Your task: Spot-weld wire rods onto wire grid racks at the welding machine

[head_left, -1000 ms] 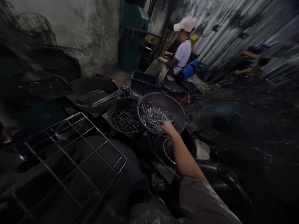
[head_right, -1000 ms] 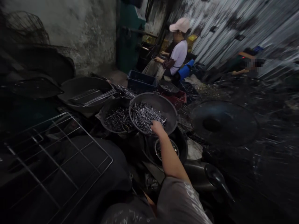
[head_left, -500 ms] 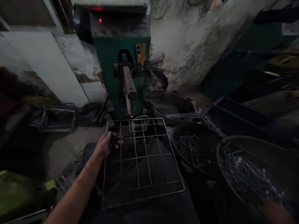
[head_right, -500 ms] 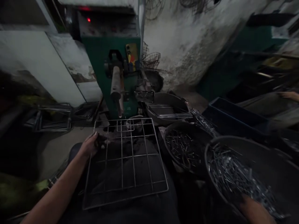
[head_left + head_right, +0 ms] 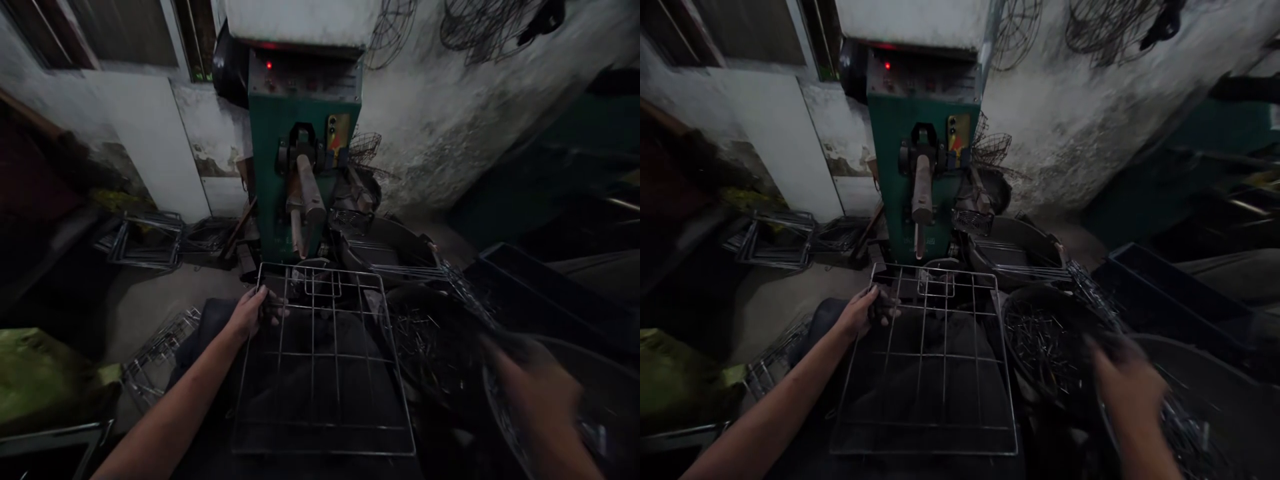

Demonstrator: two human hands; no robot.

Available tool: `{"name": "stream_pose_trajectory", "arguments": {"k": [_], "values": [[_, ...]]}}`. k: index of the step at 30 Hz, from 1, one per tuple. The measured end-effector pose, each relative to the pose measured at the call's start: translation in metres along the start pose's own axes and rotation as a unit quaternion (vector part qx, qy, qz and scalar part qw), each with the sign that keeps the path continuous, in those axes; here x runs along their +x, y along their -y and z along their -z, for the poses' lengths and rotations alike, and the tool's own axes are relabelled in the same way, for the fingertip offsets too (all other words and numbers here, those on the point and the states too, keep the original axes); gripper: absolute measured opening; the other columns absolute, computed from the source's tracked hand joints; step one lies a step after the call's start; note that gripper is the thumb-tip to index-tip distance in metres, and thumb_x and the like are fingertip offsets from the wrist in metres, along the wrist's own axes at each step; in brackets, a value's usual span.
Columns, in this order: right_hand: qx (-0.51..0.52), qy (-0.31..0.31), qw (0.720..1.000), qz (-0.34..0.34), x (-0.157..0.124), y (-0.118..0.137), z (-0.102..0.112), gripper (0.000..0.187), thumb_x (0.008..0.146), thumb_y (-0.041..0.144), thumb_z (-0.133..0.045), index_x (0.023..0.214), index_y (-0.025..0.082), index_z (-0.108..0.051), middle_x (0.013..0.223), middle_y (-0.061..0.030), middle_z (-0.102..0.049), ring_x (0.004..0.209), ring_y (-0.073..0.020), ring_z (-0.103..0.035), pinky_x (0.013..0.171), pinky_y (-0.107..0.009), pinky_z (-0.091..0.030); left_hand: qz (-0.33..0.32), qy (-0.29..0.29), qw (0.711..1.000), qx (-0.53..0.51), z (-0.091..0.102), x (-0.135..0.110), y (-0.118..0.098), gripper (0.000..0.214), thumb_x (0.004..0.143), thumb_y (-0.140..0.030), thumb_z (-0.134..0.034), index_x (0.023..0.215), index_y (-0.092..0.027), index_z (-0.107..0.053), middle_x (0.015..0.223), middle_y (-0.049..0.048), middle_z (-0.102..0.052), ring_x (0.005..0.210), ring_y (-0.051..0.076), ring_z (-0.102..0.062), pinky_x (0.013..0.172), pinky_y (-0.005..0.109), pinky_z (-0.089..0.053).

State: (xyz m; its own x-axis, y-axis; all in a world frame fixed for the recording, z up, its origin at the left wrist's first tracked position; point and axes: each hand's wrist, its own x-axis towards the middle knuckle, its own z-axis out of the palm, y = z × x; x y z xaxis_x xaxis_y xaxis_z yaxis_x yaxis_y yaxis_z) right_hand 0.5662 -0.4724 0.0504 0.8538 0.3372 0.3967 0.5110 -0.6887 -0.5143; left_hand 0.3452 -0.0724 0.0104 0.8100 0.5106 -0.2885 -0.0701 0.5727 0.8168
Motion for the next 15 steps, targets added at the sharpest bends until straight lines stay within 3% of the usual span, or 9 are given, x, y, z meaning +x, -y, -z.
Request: {"name": "stream_pose_trajectory", "arguments": {"k": [1,4,6,8,11,15], "values": [[-0.035,-0.051,0.998,-0.011,0.011,0.023,-0.016,0.025,0.081,0.052,-0.050,0.094,0.038,-0.067,0.078,-0.0110,-0.068,0.081,-0.0275,-0.063,0.068,-0.042,-0.042,-0.001,0.002,1.000,-0.002,0.000,0.001,0.002,0.029,0.080,-0.039,-0.062,0.082,-0.013,-0.049,0.075,0.0114,-0.068,0.062,0.026,-0.068,0.040,0.025,-0.048],[-0.023,0.022,0.985,0.171,0.045,0.108,-0.077,0.031,0.087,0.036,-0.042,0.097,0.020,-0.067,0.096,-0.0113,-0.068,0.091,-0.0251,-0.060,0.082,-0.038,-0.044,-0.008,0.009,1.000,-0.008,0.001,0.003,0.004,0.033,0.076,-0.041,-0.066,0.082,-0.014,-0.049,0.073,0.0096,-0.067,0.060,0.026,-0.068,0.039,0.025,-0.048],[-0.057,0.063,0.964,0.252,0.060,0.158,-0.115,0.027,0.088,0.026,-0.041,0.097,0.018,-0.066,0.095,-0.0092,-0.067,0.090,-0.0231,-0.058,0.084,-0.036,-0.043,-0.013,0.013,1.000,-0.008,0.002,0.003,0.004,0.035,0.074,-0.043,-0.068,0.082,-0.014,-0.050,0.072,0.0088,-0.067,0.060,0.025,-0.068,0.039,0.025,-0.048],[-0.095,0.109,0.938,0.314,0.065,0.193,-0.141,0.024,0.088,0.019,-0.043,0.097,0.017,-0.066,0.091,-0.0080,-0.067,0.089,-0.0227,-0.055,0.084,-0.034,-0.040,-0.019,0.013,1.000,-0.004,0.003,0.003,0.002,0.036,0.073,-0.044,-0.068,0.082,-0.014,-0.050,0.073,0.0094,-0.067,0.060,0.025,-0.068,0.039,0.026,-0.048],[-0.133,0.138,0.917,0.349,0.063,0.214,-0.162,0.023,0.087,0.016,-0.046,0.097,0.017,-0.066,0.088,-0.0085,-0.066,0.089,-0.0237,-0.051,0.080,-0.032,-0.038,-0.026,0.008,1.000,-0.004,0.008,0.002,0.000,0.038,0.073,-0.046,-0.068,0.082,-0.013,-0.050,0.071,0.0095,-0.067,0.059,0.026,-0.068,0.038,0.026,-0.048],[-0.141,0.124,0.912,0.365,0.057,0.215,-0.175,0.022,0.088,0.017,-0.046,0.097,0.016,-0.066,0.086,-0.0082,-0.065,0.085,-0.0233,-0.049,0.078,-0.032,-0.036,-0.022,0.007,1.000,-0.013,0.016,0.003,-0.001,0.042,0.070,-0.048,-0.071,0.083,-0.013,-0.051,0.073,0.0091,-0.067,0.060,0.026,-0.068,0.039,0.026,-0.049]]}}
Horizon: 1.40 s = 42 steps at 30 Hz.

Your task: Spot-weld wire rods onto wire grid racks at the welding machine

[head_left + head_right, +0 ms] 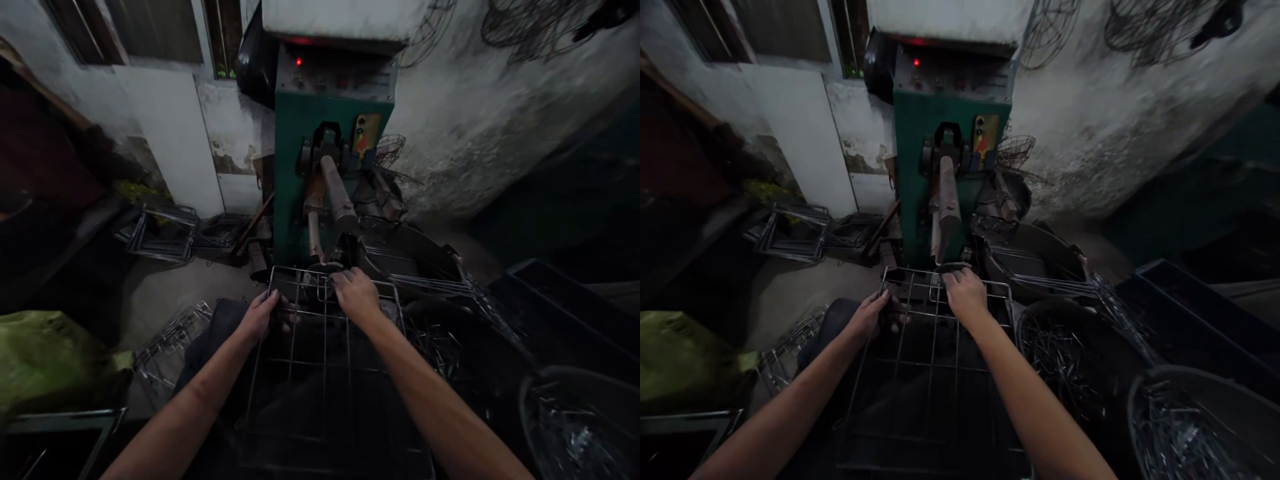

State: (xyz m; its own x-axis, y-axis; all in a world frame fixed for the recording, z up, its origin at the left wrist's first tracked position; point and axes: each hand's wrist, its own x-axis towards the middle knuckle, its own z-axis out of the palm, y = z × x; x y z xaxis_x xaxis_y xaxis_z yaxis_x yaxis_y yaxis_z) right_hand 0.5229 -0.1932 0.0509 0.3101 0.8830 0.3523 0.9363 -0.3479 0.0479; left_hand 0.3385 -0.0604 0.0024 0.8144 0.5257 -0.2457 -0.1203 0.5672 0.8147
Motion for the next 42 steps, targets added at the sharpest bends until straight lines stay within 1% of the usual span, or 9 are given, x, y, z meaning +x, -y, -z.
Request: {"name": "stream_pose_trajectory", "arguments": {"k": [4,8,12,19,23,29,34,37,42], "values": [[-0.004,-0.024,1.000,0.016,-0.001,0.003,-0.010,0.023,0.087,0.015,-0.046,0.098,0.016,-0.066,0.085,-0.0070,-0.065,0.083,-0.0218,-0.049,0.076,-0.032,-0.035,0.000,0.010,1.000,-0.006,0.003,0.001,0.002,0.041,0.074,-0.048,-0.067,0.084,-0.012,-0.052,0.076,0.0115,-0.068,0.062,0.026,-0.068,0.039,0.026,-0.049],[-0.021,-0.028,0.999,0.003,-0.003,0.005,-0.015,0.021,0.086,0.014,-0.048,0.098,0.015,-0.066,0.084,-0.0068,-0.065,0.083,-0.0215,-0.049,0.075,-0.031,-0.034,-0.005,0.014,1.000,-0.008,0.000,-0.001,0.002,0.042,0.074,-0.050,-0.066,0.083,-0.011,-0.051,0.078,0.0136,-0.068,0.062,0.027,-0.068,0.039,0.026,-0.049],[-0.037,-0.008,0.999,-0.005,-0.004,0.005,-0.010,0.020,0.086,0.014,-0.048,0.097,0.015,-0.065,0.084,-0.0066,-0.065,0.082,-0.0209,-0.049,0.073,-0.031,-0.033,-0.008,0.020,1.000,-0.007,-0.003,-0.002,0.000,0.043,0.073,-0.051,-0.067,0.083,-0.012,-0.051,0.078,0.0135,-0.068,0.063,0.027,-0.069,0.040,0.025,-0.049],[-0.073,0.023,0.997,0.024,-0.001,0.004,0.005,0.019,0.085,0.014,-0.048,0.094,0.017,-0.065,0.083,-0.0066,-0.064,0.082,-0.0214,-0.047,0.070,-0.032,-0.029,-0.005,0.013,1.000,-0.004,-0.003,-0.001,0.002,0.045,0.070,-0.051,-0.069,0.084,-0.012,-0.050,0.074,0.0114,-0.068,0.061,0.027,-0.068,0.041,0.027,-0.050],[-0.069,0.030,0.997,0.007,-0.008,0.002,0.000,0.020,0.084,0.014,-0.050,0.098,0.017,-0.064,0.084,-0.0065,-0.064,0.082,-0.0209,-0.048,0.070,-0.031,-0.029,0.001,0.011,1.000,-0.002,-0.003,0.000,0.003,0.044,0.072,-0.051,-0.068,0.083,-0.012,-0.050,0.075,0.0113,-0.068,0.062,0.026,-0.068,0.040,0.026,-0.050],[-0.058,0.002,0.998,0.003,-0.012,0.000,-0.006,0.023,0.085,0.013,-0.048,0.102,0.017,-0.064,0.087,-0.0069,-0.065,0.082,-0.0206,-0.049,0.072,-0.031,-0.030,0.000,0.009,1.000,-0.007,-0.003,0.000,0.003,0.042,0.073,-0.049,-0.067,0.084,-0.012,-0.050,0.077,0.0122,-0.068,0.063,0.027,-0.069,0.040,0.026,-0.050],[-0.060,0.022,0.998,0.010,-0.009,0.000,-0.005,0.023,0.086,0.015,-0.048,0.101,0.018,-0.065,0.085,-0.0068,-0.065,0.082,-0.0211,-0.049,0.071,-0.031,-0.030,0.008,-0.001,1.000,-0.009,-0.004,0.000,0.002,0.042,0.072,-0.049,-0.068,0.083,-0.012,-0.050,0.076,0.0122,-0.068,0.061,0.027,-0.068,0.039,0.026,-0.049],[-0.053,0.023,0.998,0.005,-0.009,0.000,-0.006,0.024,0.085,0.015,-0.048,0.103,0.018,-0.064,0.088,-0.0069,-0.066,0.084,-0.0211,-0.048,0.072,-0.031,-0.031,0.010,0.006,1.000,-0.007,-0.005,-0.001,0.001,0.042,0.073,-0.049,-0.067,0.083,-0.012,-0.050,0.079,0.0141,-0.069,0.063,0.027,-0.069,0.040,0.026,-0.049],[-0.048,0.027,0.998,0.009,-0.010,0.000,-0.008,0.028,0.086,0.015,-0.047,0.109,0.020,-0.063,0.093,-0.0056,-0.067,0.085,-0.0211,-0.048,0.072,-0.032,-0.030,0.007,0.005,1.000,-0.007,-0.004,-0.001,0.001,0.043,0.071,-0.050,-0.068,0.083,-0.012,-0.051,0.079,0.0138,-0.069,0.062,0.027,-0.068,0.040,0.026,-0.050]]}}
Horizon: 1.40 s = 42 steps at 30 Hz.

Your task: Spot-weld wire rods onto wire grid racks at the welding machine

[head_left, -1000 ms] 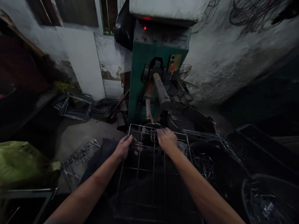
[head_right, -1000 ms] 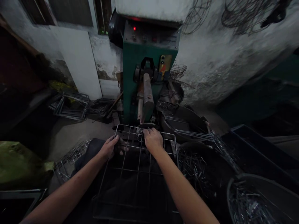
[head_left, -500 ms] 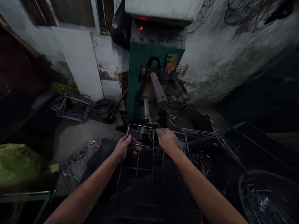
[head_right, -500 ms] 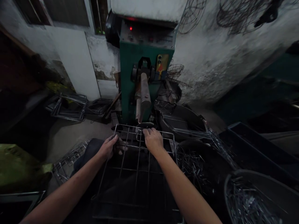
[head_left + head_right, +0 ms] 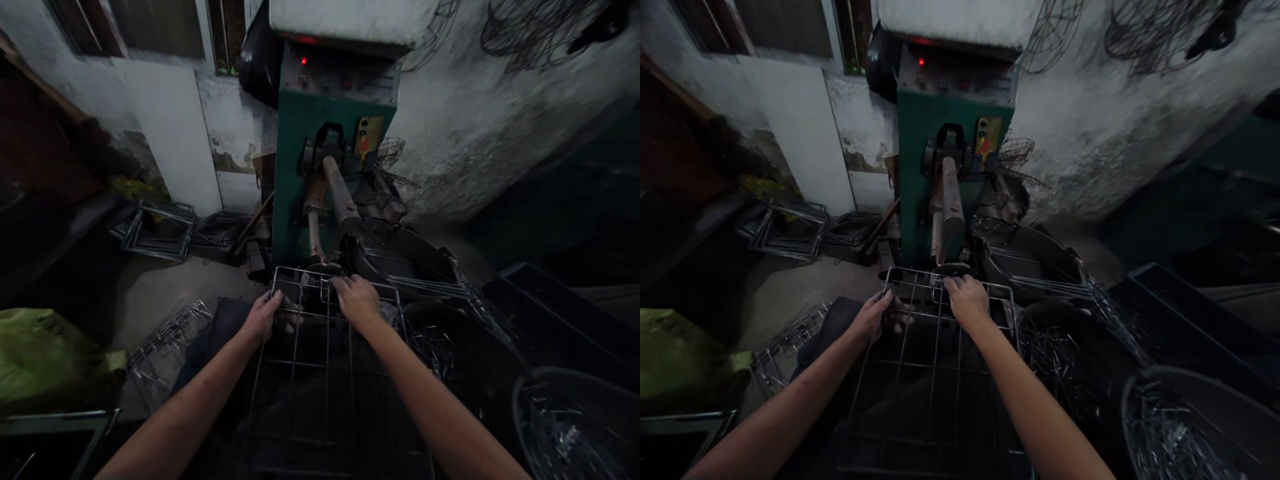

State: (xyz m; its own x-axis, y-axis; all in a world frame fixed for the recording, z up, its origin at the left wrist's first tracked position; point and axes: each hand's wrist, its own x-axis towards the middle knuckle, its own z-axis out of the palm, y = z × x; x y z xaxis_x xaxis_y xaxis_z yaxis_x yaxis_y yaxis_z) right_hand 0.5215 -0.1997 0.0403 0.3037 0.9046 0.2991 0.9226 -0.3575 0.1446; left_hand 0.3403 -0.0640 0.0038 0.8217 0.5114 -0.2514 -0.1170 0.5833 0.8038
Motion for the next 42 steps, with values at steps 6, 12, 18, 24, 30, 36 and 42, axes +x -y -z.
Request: {"name": "stream_pose_trajectory", "arguments": {"k": [6,12,18,24,30,36,42], "values": [[-0.008,-0.002,1.000,0.003,0.001,0.000,0.004,0.029,0.086,0.015,-0.047,0.109,0.021,-0.063,0.092,-0.0046,-0.067,0.084,-0.0211,-0.048,0.071,-0.032,-0.028,-0.017,0.006,1.000,-0.004,0.000,0.001,0.000,0.044,0.071,-0.051,-0.068,0.083,-0.012,-0.051,0.079,0.0139,-0.069,0.063,0.027,-0.069,0.040,0.026,-0.049],[-0.016,0.005,1.000,0.008,0.007,-0.004,0.008,0.033,0.085,0.013,-0.046,0.112,0.021,-0.062,0.094,-0.0057,-0.066,0.085,-0.0206,-0.048,0.072,-0.032,-0.028,-0.021,0.004,1.000,-0.008,-0.003,0.005,-0.002,0.039,0.075,-0.048,-0.066,0.083,-0.013,-0.050,0.079,0.0140,-0.069,0.060,0.025,-0.068,0.039,0.025,-0.048],[-0.028,0.010,0.999,0.011,0.010,-0.007,0.012,0.033,0.084,0.014,-0.047,0.112,0.021,-0.062,0.091,-0.0059,-0.065,0.084,-0.0213,-0.048,0.072,-0.032,-0.029,-0.023,0.013,1.000,-0.010,0.000,0.010,-0.001,0.037,0.077,-0.046,-0.064,0.082,-0.013,-0.050,0.079,0.0136,-0.069,0.060,0.025,-0.068,0.040,0.024,-0.047],[-0.029,0.031,0.999,0.014,0.009,-0.006,0.014,0.033,0.085,0.015,-0.047,0.114,0.021,-0.061,0.090,-0.0062,-0.066,0.083,-0.0209,-0.049,0.072,-0.031,-0.029,-0.019,0.003,1.000,-0.011,0.000,0.007,-0.001,0.040,0.074,-0.048,-0.066,0.082,-0.012,-0.051,0.079,0.0143,-0.069,0.062,0.027,-0.068,0.040,0.026,-0.048],[-0.027,0.032,0.999,0.021,0.010,-0.005,0.018,0.034,0.083,0.012,-0.047,0.113,0.019,-0.062,0.093,-0.0071,-0.066,0.086,-0.0214,-0.048,0.073,-0.031,-0.031,-0.016,0.011,1.000,-0.009,-0.001,0.003,-0.005,0.045,0.071,-0.052,-0.068,0.081,-0.012,-0.051,0.077,0.0136,-0.068,0.062,0.027,-0.068,0.040,0.026,-0.049],[-0.036,0.011,0.999,0.028,0.007,-0.007,0.021,0.034,0.083,0.011,-0.047,0.112,0.018,-0.062,0.093,-0.0077,-0.065,0.085,-0.0216,-0.047,0.073,-0.032,-0.031,-0.019,0.008,1.000,-0.016,0.001,0.004,-0.002,0.044,0.071,-0.051,-0.069,0.081,-0.013,-0.050,0.074,0.0111,-0.067,0.062,0.028,-0.068,0.040,0.027,-0.049],[-0.044,0.027,0.998,0.023,0.007,-0.007,0.019,0.033,0.082,0.013,-0.047,0.111,0.019,-0.062,0.091,-0.0080,-0.065,0.085,-0.0219,-0.047,0.071,-0.032,-0.031,-0.018,0.023,0.999,-0.015,0.002,0.004,-0.001,0.040,0.075,-0.049,-0.065,0.082,-0.013,-0.050,0.081,0.0147,-0.069,0.064,0.027,-0.069,0.040,0.025,-0.049]]}}
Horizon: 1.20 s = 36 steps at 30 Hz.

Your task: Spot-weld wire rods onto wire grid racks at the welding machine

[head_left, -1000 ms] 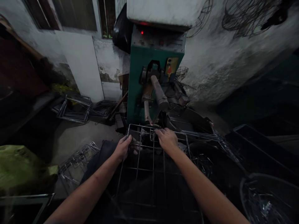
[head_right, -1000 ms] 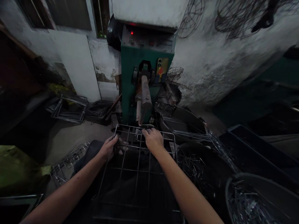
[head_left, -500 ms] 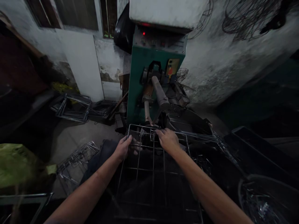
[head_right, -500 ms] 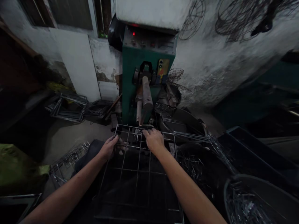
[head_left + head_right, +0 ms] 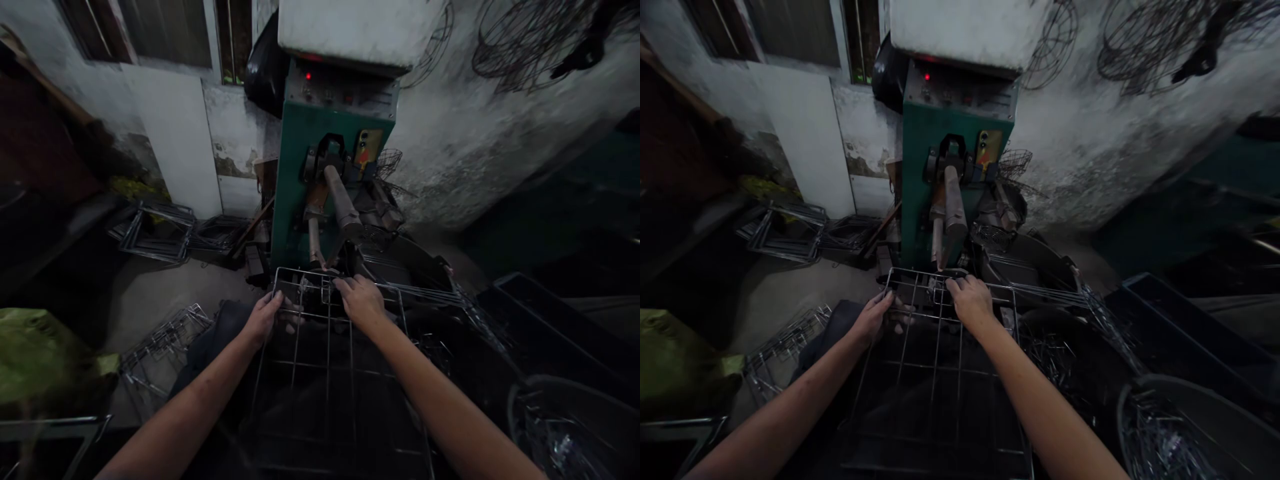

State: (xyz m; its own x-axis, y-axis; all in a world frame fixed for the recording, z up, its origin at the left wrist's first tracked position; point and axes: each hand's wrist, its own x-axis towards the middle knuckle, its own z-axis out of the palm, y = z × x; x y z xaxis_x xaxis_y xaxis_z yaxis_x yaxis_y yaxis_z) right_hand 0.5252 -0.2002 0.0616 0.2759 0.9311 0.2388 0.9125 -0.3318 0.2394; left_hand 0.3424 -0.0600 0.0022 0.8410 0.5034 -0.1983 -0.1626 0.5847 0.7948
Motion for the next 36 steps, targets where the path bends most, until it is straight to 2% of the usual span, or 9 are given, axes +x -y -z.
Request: {"name": "stream_pose_trajectory", "arguments": {"k": [12,18,29,36], "values": [[0.006,-0.022,1.000,0.006,-0.0012,-0.0003,-0.0080,0.036,0.085,0.014,-0.047,0.117,0.022,-0.060,0.093,-0.0051,-0.066,0.085,-0.0210,-0.048,0.073,-0.032,-0.030,0.006,-0.012,1.000,-0.003,-0.0023,-0.0020,-0.0023,0.040,0.075,-0.049,-0.065,0.082,-0.012,-0.050,0.081,0.0154,-0.069,0.063,0.027,-0.069,0.040,0.025,-0.049],[0.002,0.010,1.000,0.007,0.0006,-0.0004,-0.0048,0.039,0.083,0.012,-0.046,0.118,0.023,-0.059,0.092,-0.0053,-0.066,0.084,-0.0206,-0.050,0.071,-0.032,-0.031,0.002,-0.005,1.000,0.001,-0.0019,-0.0022,-0.0019,0.042,0.075,-0.051,-0.065,0.081,-0.012,-0.051,0.080,0.0149,-0.069,0.064,0.027,-0.069,0.041,0.025,-0.049],[0.002,0.029,1.000,0.007,0.0033,-0.0008,-0.0066,0.038,0.083,0.013,-0.046,0.118,0.021,-0.060,0.091,-0.0062,-0.067,0.085,-0.0214,-0.051,0.072,-0.031,-0.031,-0.003,-0.008,1.000,-0.005,-0.0017,0.0005,-0.0013,0.043,0.073,-0.051,-0.067,0.081,-0.012,-0.051,0.078,0.0146,-0.069,0.061,0.027,-0.068,0.040,0.025,-0.048],[-0.002,-0.059,0.998,0.006,-0.0012,-0.0037,-0.0032,0.030,0.082,0.012,-0.049,0.108,0.017,-0.063,0.090,-0.0071,-0.065,0.087,-0.0221,-0.045,0.075,-0.031,-0.030,-0.004,-0.007,1.000,-0.013,-0.0006,0.0005,0.0007,0.043,0.071,-0.050,-0.068,0.082,-0.012,-0.051,0.076,0.0126,-0.068,0.061,0.027,-0.068,0.039,0.026,-0.048]]}}
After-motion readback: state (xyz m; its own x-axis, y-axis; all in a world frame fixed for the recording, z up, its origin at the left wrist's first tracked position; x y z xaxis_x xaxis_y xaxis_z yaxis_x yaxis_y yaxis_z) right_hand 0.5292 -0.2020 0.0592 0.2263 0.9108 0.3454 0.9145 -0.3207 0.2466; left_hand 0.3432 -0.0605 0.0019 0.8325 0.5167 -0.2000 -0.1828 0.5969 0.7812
